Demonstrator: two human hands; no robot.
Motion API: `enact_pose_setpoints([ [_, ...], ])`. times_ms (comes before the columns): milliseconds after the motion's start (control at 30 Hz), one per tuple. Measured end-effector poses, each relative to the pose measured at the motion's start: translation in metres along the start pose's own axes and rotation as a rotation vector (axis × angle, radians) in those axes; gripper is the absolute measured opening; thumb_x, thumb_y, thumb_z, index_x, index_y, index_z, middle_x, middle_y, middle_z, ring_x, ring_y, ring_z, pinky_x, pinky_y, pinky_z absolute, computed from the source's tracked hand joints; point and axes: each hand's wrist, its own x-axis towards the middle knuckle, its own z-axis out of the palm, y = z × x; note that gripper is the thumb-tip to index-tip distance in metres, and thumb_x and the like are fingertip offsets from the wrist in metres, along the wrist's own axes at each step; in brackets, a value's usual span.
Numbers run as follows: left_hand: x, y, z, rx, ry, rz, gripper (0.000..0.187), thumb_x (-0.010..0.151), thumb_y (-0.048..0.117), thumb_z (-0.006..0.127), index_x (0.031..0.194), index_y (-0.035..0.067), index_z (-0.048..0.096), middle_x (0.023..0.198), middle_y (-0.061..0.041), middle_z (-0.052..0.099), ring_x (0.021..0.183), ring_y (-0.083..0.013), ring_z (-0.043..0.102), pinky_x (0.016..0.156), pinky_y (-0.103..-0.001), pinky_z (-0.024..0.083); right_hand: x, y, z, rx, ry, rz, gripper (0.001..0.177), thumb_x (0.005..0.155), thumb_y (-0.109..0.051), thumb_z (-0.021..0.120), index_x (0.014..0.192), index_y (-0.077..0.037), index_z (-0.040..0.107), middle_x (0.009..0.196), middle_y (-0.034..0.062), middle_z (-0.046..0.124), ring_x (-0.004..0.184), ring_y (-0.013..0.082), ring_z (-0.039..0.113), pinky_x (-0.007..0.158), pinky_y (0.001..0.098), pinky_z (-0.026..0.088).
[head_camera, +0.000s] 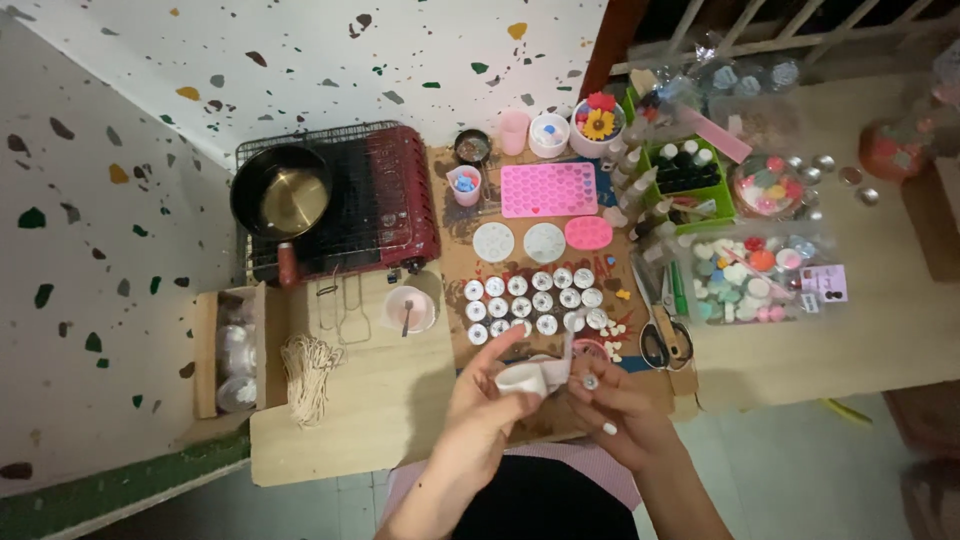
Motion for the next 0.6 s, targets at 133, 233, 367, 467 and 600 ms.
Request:
enact_pose_setpoints([
  [133, 0.005, 0.008, -0.005, -0.018, 0.007, 0.085, 0.087, 0.070, -0.024, 0.062, 0.152, 0.000, 0.048, 0.107, -0.020, 0.070, 0.087, -0.0231, 0.069, 0.077, -0.028, 0.055, -0.001, -0.008, -0.019, 0.057, 0.102, 0.035, 0.041, 0.085, 0.009, 0.053, 0.125, 0.003, 0.055, 0.089, 0.0118, 0.056, 0.054, 0.0107, 0.039, 0.049, 0.0234, 0.030],
  [233, 0.007, 0.017, 0.000, 0.069, 0.107, 0.095, 0.096, 0.065, -0.015, 0.074, 0.154, 0.002, 0.045, 0.119, -0.023, 0.071, 0.096, -0.0267, 0.070, 0.084, -0.033, 0.059, 0.003, -0.016, -0.008, 0.059, -0.012, 0.038, 0.018, 0.090, 0.004, 0.058, 0.106, -0.002, 0.051, 0.092, 0.0100, 0.053, 0.056, 0.0092, 0.041, 0.050, 0.0219, 0.030],
  [367, 0.010, 0.021, -0.001, 0.124, 0.150, 0.142, 0.086, 0.070, -0.022, 0.060, 0.151, 0.002, 0.048, 0.123, -0.023, 0.068, 0.099, -0.0275, 0.068, 0.081, -0.032, 0.057, 0.004, -0.023, -0.018, 0.036, 0.010, 0.002, 0.020, 0.090, 0.003, 0.063, 0.104, -0.001, 0.049, 0.093, 0.0124, 0.054, 0.057, 0.0102, 0.044, 0.050, 0.0220, 0.032],
  [467, 0.015, 0.024, -0.005, 0.099, 0.204, 0.160, 0.083, 0.069, -0.020, 0.059, 0.149, -0.001, 0.048, 0.125, -0.024, 0.065, 0.099, -0.0295, 0.067, 0.082, -0.035, 0.056, 0.006, -0.030, -0.025, -0.058, 0.032, -0.002, 0.019, 0.091, -0.001, 0.066, 0.104, -0.001, 0.052, 0.092, 0.0119, 0.054, 0.062, 0.0117, 0.044, 0.055, 0.0213, 0.033],
  [600, 0.016, 0.035, -0.005, 0.077, 0.352, 0.117, 0.080, 0.069, -0.020, 0.062, 0.145, 0.002, 0.052, 0.121, -0.026, 0.063, 0.095, -0.0315, 0.064, 0.079, -0.036, 0.054, 0.021, -0.048, -0.057, -0.183, 0.098, 0.003, 0.021, 0.085, -0.005, 0.072, 0.099, -0.004, 0.057, 0.090, 0.0085, 0.056, 0.076, 0.0146, 0.049, 0.064, 0.0249, 0.038],
])
